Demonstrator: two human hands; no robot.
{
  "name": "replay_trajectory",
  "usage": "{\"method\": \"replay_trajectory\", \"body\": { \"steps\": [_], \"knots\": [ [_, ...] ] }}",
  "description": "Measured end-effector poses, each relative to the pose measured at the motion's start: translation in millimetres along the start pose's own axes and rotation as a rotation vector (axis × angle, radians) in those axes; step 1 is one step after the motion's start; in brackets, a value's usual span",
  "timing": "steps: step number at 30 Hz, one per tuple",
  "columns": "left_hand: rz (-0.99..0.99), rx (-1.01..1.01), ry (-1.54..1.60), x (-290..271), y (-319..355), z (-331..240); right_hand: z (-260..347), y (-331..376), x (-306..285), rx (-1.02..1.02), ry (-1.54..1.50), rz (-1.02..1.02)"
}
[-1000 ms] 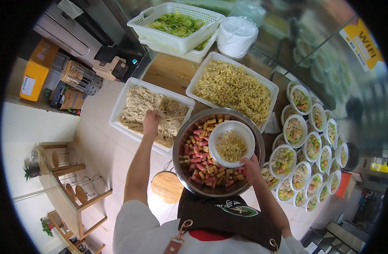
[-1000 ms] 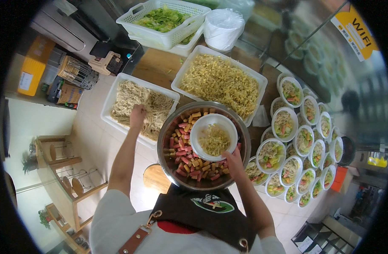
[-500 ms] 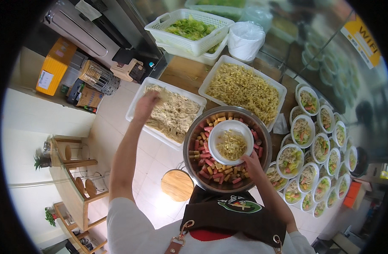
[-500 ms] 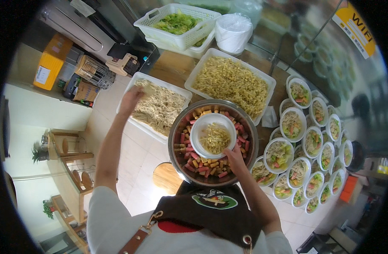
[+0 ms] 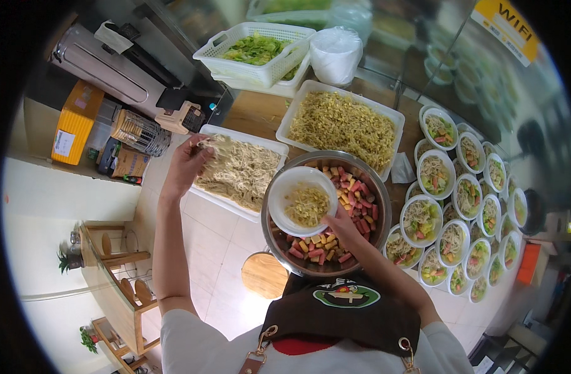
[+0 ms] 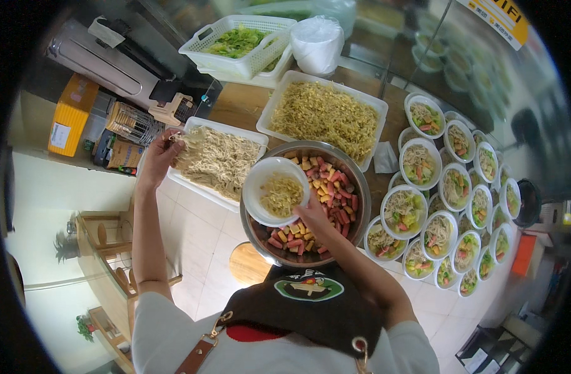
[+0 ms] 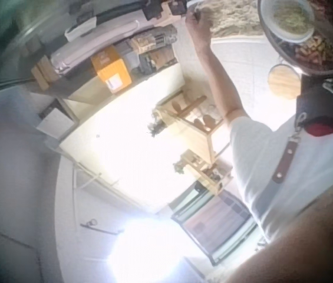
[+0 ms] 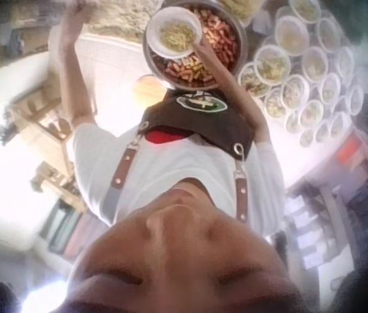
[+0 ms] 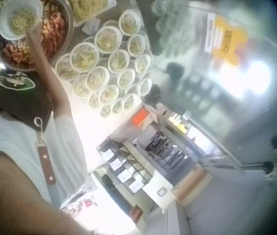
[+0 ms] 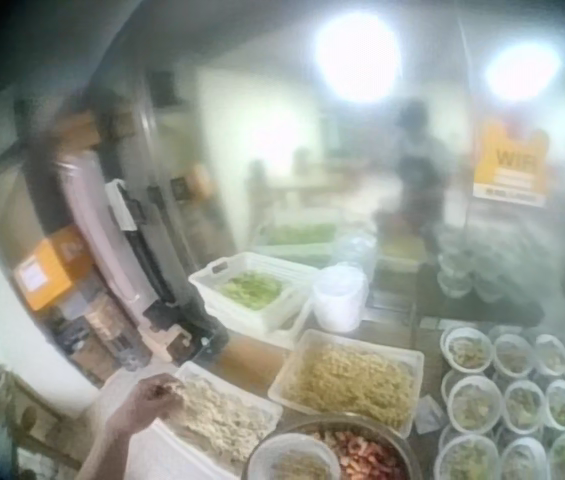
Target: The person assembles multiple noodle bowls by hand, adding noodles, lettuce, and diced meat into each bowl. The person places each completed bowl on the counter in a row.
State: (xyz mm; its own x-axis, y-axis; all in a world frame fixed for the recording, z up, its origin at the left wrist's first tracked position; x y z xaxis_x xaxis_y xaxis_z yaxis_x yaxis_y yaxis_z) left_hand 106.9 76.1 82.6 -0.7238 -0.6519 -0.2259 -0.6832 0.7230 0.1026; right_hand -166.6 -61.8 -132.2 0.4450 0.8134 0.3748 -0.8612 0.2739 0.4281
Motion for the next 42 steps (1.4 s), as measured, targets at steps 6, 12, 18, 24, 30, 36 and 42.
{"method": "replay_trajectory", "body": {
  "steps": [6,12,18,24,30,36,42],
  "knots": [
    [0.361,-0.142,-0.021,129,19,22,33,-6,29,-0.123,-0.056,0.096],
    [0.322,0.146,-0.385,175,23,-9,30,9,11,-0.086,0.003,0.034],
    [0.148,0.087,0.058,108,10,-36,27,17,-6,-0.030,-0.098,-0.012],
    [-0.049,0.062,-0.094,29,-15,-12,1,8,-37,0.039,-0.137,-0.079],
    [-0.013,0.098,-0.502,-10,-60,157,-17,-16,-40,-0.033,-0.149,-0.095],
    [-0.150,0.343,-0.749,-22,-57,135,-23,-21,-46,-0.020,-0.125,-0.160],
    [-0.248,0.144,-0.294,-47,-48,76,-16,-24,-29,-0.033,-0.118,-0.073]
  ]
}}
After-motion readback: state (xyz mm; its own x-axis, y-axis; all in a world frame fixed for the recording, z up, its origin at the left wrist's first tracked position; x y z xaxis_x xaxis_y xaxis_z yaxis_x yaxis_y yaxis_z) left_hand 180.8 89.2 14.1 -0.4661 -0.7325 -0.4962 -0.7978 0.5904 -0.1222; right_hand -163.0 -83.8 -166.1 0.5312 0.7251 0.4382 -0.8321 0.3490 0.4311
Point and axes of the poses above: each hand's wrist, its own y-axis away from the middle knuckle, its own x-axis out of the palm, z = x × y, the point moved 10 cm from there along -y, towards the middle knuckle, and after that the axes turned 9 degrees about y, right-handed, at the moved point
